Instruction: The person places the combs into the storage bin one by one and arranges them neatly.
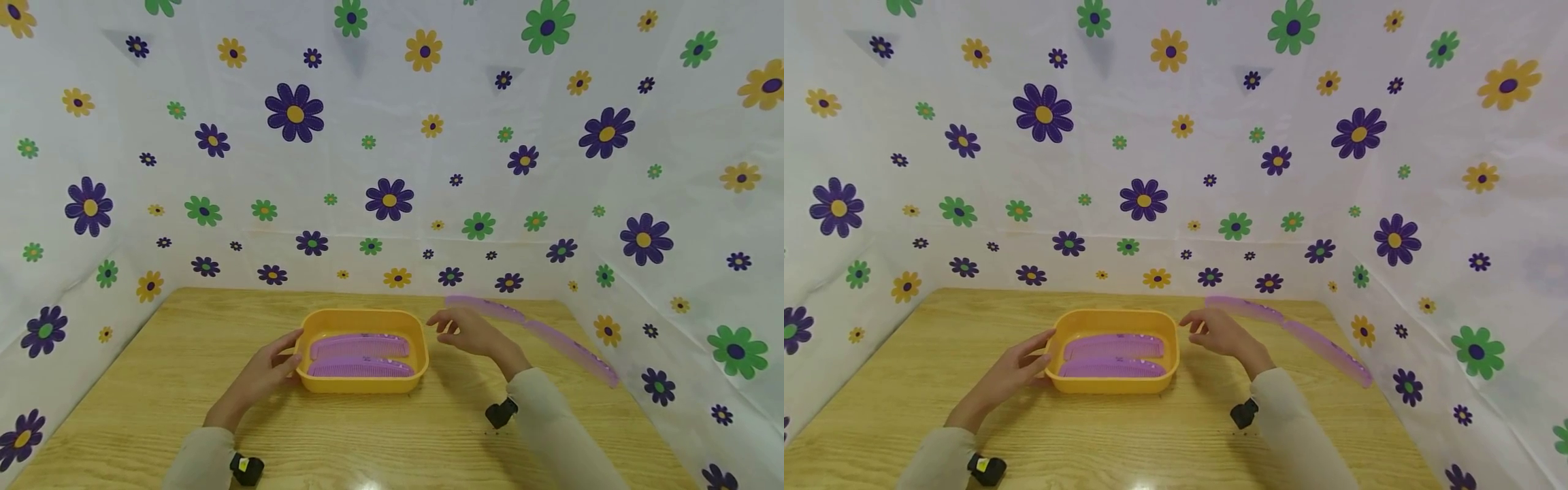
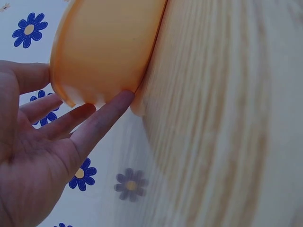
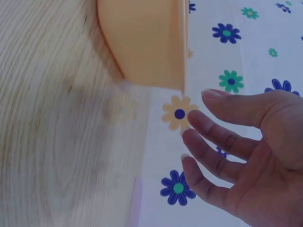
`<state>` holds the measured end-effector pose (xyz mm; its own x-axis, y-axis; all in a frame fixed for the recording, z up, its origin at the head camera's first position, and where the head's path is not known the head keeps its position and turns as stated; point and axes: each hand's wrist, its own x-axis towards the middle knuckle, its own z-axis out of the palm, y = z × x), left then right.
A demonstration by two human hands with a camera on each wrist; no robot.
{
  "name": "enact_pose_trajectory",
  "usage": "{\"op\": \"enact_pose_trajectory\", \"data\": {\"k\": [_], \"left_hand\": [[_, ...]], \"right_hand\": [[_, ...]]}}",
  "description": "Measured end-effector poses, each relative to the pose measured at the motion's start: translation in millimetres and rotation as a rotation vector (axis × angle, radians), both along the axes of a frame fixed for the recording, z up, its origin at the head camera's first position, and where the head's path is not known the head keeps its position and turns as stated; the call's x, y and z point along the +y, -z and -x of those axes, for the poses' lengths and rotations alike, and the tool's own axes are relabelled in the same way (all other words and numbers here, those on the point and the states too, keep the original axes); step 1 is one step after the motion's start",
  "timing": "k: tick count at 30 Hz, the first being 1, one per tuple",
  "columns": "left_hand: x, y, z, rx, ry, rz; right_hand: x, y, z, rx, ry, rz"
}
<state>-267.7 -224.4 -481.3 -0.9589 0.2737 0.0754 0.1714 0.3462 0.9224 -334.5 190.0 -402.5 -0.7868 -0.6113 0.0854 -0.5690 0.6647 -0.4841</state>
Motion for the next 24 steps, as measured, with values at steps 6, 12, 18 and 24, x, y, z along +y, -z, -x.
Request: {"op": "enact_pose_trajectory", "data": {"k": [6, 12, 18, 24], "left_hand": [[0.4, 0.2, -1.0, 0.0, 0.0, -0.006], [-0.2, 0.8, -1.4, -0.018, -0.006, -0.007], [-0.6, 1.0, -1.6, -0.022, -0.007, -0.012], [0.2, 0.3, -1.9, -0.017, -0.004, -0.005]], "right_hand": [[14, 1.8, -0.5, -0.014, 0.049, -0.006], [25, 0.4, -1.1, 0.006, 0.052, -0.014], [38, -1.7, -1.7, 0.024, 0.054, -0.018], [51, -2.0, -1.2, 0.027, 0.085, -0.04]]}}
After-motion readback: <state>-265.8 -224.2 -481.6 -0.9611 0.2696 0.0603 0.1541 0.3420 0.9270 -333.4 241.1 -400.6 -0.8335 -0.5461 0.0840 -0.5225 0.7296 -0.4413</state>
